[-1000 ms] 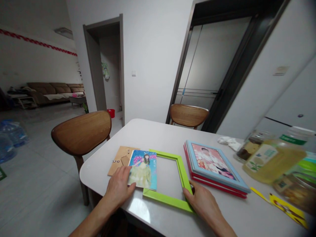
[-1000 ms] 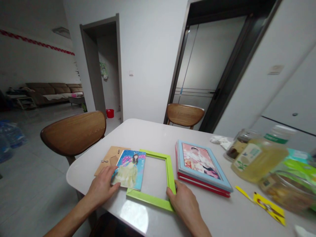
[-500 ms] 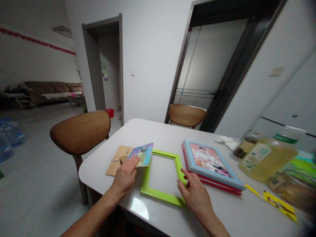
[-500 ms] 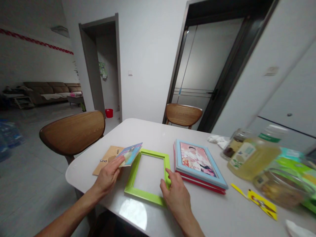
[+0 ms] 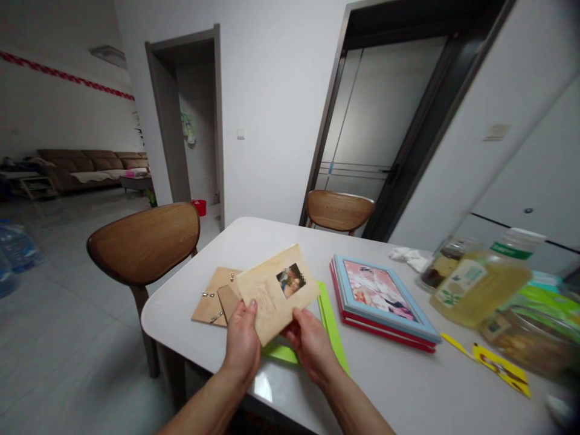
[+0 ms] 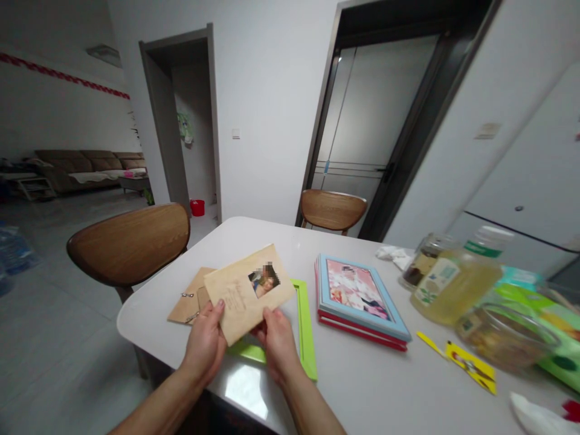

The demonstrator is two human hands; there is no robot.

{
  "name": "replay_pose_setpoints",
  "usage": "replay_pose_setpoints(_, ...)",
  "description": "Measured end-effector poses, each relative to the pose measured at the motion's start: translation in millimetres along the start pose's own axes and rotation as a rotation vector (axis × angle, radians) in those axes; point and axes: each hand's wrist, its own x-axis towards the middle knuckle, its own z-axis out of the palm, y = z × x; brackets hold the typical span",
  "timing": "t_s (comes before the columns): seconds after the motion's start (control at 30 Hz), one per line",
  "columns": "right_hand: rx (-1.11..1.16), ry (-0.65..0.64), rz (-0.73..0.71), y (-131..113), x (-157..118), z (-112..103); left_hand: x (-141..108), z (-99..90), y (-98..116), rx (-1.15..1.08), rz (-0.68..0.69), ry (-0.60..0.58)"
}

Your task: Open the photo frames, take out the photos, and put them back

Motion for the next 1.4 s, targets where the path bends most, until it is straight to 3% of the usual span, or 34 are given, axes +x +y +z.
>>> replay_pose_setpoints(0.07,0.106,0.067,-0.025,-5,4,-4,-6,4.7,-9,-0.025,-0.064,-0.072)
replay_pose_setpoints(0.17,0.087,0.092,0.026,-14,10,-25,0,-4.9,-15,0.108,-0.063,-0.094)
replay_pose_setpoints(0.23,0.031,0.073,0.100,-18,14,-41,8,-15.6,-18,0.291,-0.027,-0.095)
replay_pose_setpoints(0.33,-0.095,0.046,0.152,-18,21,-58,12,-27.1,-23,0.651,0.056,-0.220)
replay_pose_setpoints(0.43,-0.289,0.045,0.107,-12,31,-63,5,-30.7,-29,0.961,0.184,-0.387)
replay_pose_setpoints(0.53,-0.435,0.099,0.040,-5,41,-62,-3,-30.7,-30,1.129,0.271,-0.490)
replay_pose_setpoints(0.67,-0.599,0.151,-0.002,-1,47,-63,-4,-29.1,-25,1.222,0.290,-0.545)
replay_pose_setpoints(0.83,-0.963,0.207,-0.110,-5,47,-63,-2,-26.6,-19,1.305,0.307,-0.588)
replay_pose_setpoints(1.07,-1.367,0.280,-0.137,-2,42,-61,-7,-27.0,-18,1.349,0.334,-0.628)
replay_pose_setpoints(1.17,-1.437,0.276,-0.158,-1,39,-61,-1,-45.4,-5,1.332,0.387,-0.588)
replay_pose_setpoints(1.23,-1.444,0.239,-0.228,-1,35,-55,10,-68.5,7,1.393,0.431,-0.482)
replay_pose_setpoints(1.33,-1.365,0.084,-0.415,1,23,-29,32,-109.5,25,1.615,0.337,-0.279)
replay_pose_setpoints(1.4,-1.308,-0.045,-0.529,4,14,-2,41,-131.6,31,1.707,0.247,-0.269)
